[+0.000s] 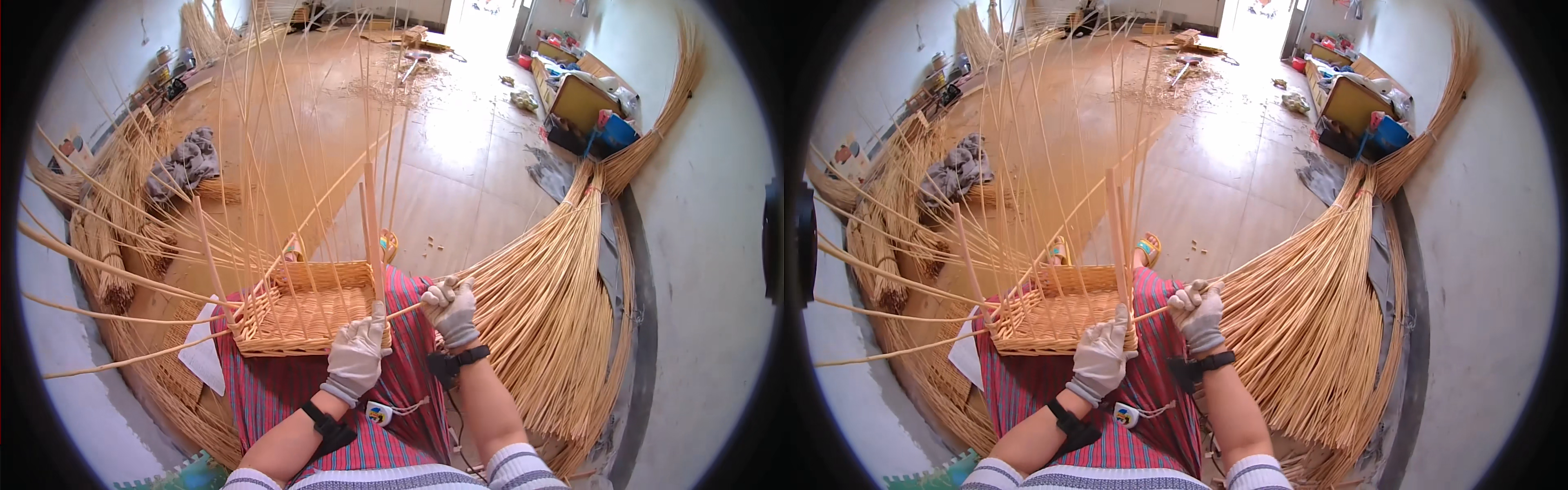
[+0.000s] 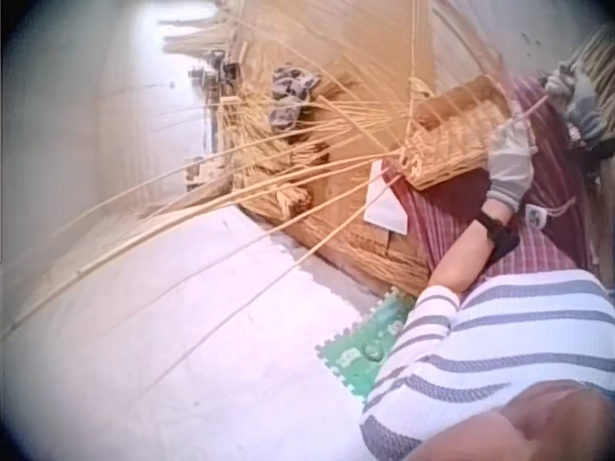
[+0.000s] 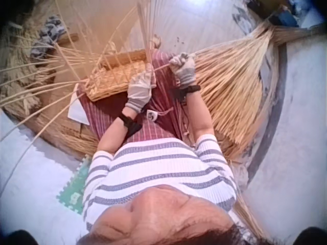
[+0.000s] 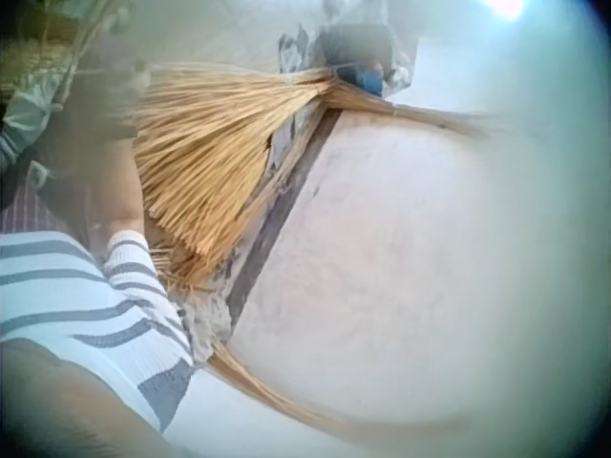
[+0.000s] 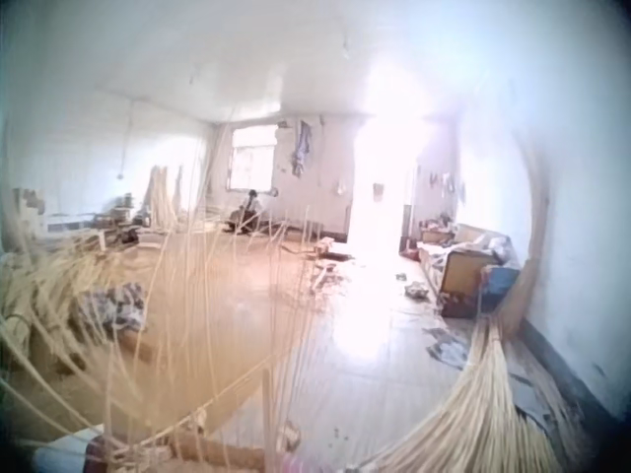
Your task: Weaving a rectangular wicker basket using long wooden sticks.
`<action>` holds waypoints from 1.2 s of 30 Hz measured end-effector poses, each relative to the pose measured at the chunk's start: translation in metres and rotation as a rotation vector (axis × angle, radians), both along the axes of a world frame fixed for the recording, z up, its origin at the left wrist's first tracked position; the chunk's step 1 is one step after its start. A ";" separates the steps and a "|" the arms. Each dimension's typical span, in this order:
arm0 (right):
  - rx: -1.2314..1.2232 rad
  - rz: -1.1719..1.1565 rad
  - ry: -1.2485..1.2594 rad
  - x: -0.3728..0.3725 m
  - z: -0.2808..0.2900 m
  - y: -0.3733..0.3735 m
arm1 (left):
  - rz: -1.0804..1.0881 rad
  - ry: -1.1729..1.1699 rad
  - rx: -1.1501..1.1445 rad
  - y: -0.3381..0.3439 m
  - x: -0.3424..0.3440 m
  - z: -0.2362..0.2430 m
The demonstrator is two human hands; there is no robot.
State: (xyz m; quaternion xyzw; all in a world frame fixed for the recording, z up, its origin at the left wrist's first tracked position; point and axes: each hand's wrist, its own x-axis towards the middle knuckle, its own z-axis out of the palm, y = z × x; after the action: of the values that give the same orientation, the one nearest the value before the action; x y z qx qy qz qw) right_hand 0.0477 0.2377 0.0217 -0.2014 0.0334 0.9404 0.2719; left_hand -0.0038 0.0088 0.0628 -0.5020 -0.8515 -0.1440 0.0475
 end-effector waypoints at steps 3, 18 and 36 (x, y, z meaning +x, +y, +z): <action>0.157 0.027 -0.049 0.016 0.023 -0.008 | -0.014 0.009 0.043 0.001 -0.002 0.003; 1.818 -0.063 -0.421 0.020 0.102 -0.177 | -0.026 -0.024 0.000 0.002 -0.003 -0.013; 1.952 0.807 -0.755 -0.014 0.067 -0.070 | 0.159 -1.871 0.986 -0.085 -0.074 0.000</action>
State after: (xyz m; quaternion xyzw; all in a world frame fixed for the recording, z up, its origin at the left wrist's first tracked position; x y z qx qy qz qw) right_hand 0.0336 0.1677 0.0887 -0.1701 -0.8704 0.4616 -0.0186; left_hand -0.0777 -0.0757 0.0630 -0.0593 -0.4270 -0.7990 -0.4193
